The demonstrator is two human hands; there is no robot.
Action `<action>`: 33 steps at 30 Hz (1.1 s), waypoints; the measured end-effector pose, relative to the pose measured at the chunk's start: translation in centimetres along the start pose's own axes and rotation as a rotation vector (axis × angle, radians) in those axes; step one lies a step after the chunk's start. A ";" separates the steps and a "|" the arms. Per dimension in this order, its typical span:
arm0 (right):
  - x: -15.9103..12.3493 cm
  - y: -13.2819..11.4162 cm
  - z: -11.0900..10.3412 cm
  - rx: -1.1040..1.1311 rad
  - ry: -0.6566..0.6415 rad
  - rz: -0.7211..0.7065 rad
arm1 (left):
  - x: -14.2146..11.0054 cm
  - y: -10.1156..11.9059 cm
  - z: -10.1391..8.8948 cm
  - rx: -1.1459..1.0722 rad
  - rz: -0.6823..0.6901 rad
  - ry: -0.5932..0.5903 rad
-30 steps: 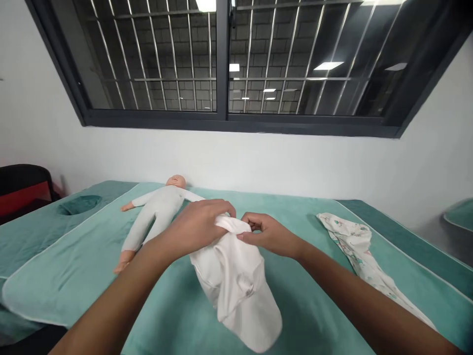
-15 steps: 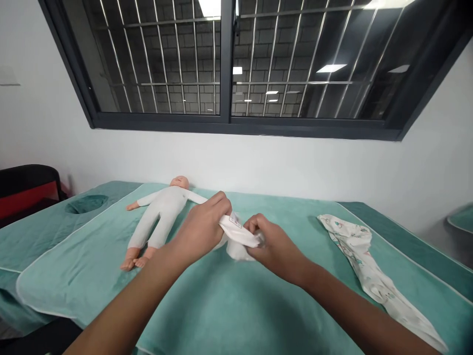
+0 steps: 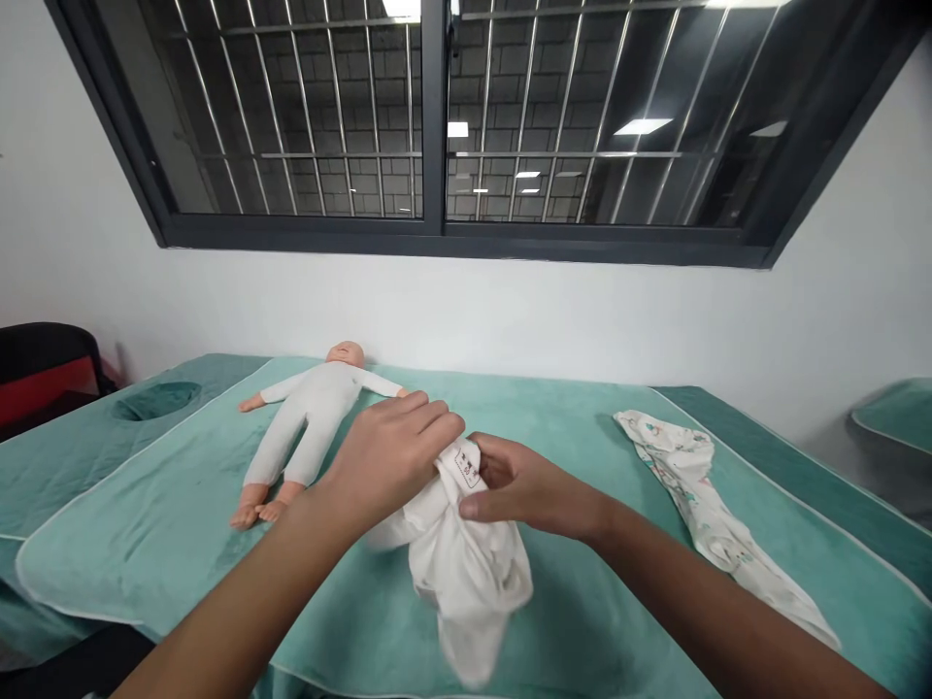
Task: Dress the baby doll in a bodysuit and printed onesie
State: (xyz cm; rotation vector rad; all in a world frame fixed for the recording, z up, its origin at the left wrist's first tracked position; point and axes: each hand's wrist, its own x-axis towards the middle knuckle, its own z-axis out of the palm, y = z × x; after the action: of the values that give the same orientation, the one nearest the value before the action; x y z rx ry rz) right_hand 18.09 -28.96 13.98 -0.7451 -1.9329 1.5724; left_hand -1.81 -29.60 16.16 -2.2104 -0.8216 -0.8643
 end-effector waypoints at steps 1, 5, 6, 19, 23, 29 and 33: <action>0.1 0.2 -0.1 -0.096 0.026 0.015 | -0.1 -0.2 0.1 0.033 0.007 -0.025; 0.2 0.6 -1.2 -0.735 0.341 0.006 | -0.5 -0.8 0.2 0.005 -0.126 -0.365; 0.2 0.6 -1.5 -0.876 0.403 -0.005 | -0.5 -0.9 0.2 -0.064 -0.199 -0.475; -0.7 -1.8 -0.5 -0.481 0.117 0.011 | 0.9 -0.1 -0.9 -0.626 -0.657 -0.430; -0.9 -3.1 -1.6 -0.408 0.020 0.028 | 0.5 -0.4 -0.6 -0.287 -0.589 -0.411; -0.7 -1.9 -4.3 -1.198 0.544 0.160 | -0.2 -2.8 -0.4 -0.057 -0.632 -0.648; -1.6 0.1 -5.9 -1.335 0.600 0.290 | -1.8 -4.1 -0.3 0.059 -0.763 -0.645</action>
State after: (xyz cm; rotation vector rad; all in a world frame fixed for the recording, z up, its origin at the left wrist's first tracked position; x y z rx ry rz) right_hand 23.44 -26.01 14.81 -1.7795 -2.2171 -0.1354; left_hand -5.97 -27.87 16.37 -2.1328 -2.0465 -0.3972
